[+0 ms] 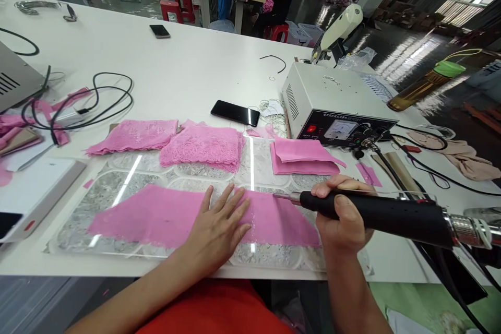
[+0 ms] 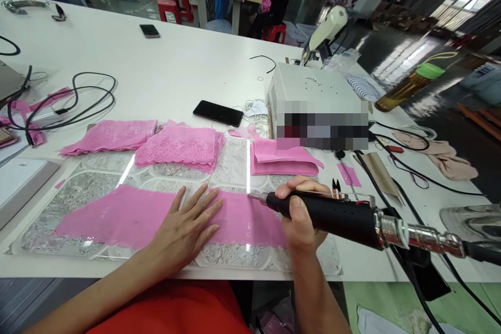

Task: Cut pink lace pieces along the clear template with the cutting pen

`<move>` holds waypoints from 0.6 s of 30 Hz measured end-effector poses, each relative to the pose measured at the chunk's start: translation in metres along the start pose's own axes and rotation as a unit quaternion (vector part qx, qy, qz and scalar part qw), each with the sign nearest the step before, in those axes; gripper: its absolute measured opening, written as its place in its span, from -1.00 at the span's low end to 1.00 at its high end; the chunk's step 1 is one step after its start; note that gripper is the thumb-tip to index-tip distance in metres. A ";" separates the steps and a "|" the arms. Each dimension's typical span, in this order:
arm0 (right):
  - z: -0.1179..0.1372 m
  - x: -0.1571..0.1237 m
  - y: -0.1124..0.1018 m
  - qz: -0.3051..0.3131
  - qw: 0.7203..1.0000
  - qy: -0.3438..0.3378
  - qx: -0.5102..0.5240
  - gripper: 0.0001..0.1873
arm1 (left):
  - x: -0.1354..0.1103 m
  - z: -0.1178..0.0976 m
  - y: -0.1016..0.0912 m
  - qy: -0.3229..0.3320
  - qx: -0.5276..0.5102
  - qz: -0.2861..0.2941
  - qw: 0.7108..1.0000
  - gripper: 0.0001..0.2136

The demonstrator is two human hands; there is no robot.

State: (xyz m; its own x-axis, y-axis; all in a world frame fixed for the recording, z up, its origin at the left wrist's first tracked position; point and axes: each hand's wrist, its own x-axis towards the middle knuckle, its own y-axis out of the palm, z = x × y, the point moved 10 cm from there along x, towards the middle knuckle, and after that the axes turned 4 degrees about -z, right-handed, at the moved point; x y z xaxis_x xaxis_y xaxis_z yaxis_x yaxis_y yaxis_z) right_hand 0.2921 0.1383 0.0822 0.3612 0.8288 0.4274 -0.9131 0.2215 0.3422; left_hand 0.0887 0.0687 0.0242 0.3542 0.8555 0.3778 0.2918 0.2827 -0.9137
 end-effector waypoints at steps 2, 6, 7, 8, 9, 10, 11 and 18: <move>0.000 0.000 0.001 0.005 1.000 -0.003 -0.004 -0.90 | -0.001 0.001 0.001 -0.002 0.001 -0.001 1.000 -0.66; -0.002 0.002 0.000 0.007 1.000 -0.001 -0.014 -0.88 | -0.003 0.002 0.005 -0.008 0.000 0.005 1.000 -0.65; -0.001 0.002 0.000 0.005 1.000 -0.003 -0.016 -0.88 | -0.003 0.002 0.005 -0.008 0.000 0.005 1.000 -0.65; -0.001 0.002 0.001 0.002 1.000 -0.004 -0.017 -0.88 | -0.003 0.002 0.004 -0.007 -0.001 0.004 1.000 -0.64; 0.000 0.002 0.002 -0.001 1.000 -0.005 -0.017 -0.87 | -0.003 0.001 0.003 -0.006 -0.001 0.003 1.000 -0.64; 0.001 0.001 0.003 -0.004 1.000 -0.007 -0.015 -0.87 | -0.004 0.001 0.002 -0.005 -0.001 0.001 1.000 -0.64; 0.002 0.001 0.005 -0.006 1.000 -0.010 -0.013 -0.87 | -0.004 0.001 0.001 -0.004 0.000 -0.001 1.000 -0.63; -0.002 -0.008 0.030 0.030 1.000 0.001 0.004 -0.87 | -0.008 0.003 -0.003 -0.009 0.011 -0.013 1.000 -0.61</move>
State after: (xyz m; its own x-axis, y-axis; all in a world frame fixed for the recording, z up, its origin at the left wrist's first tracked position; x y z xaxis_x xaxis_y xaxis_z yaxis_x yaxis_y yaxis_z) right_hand 0.2608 0.1393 0.0872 0.3048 0.8420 0.4451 -0.9316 0.1663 0.3233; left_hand 0.0821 0.0623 0.0233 0.3301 0.8553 0.3994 0.2812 0.3148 -0.9066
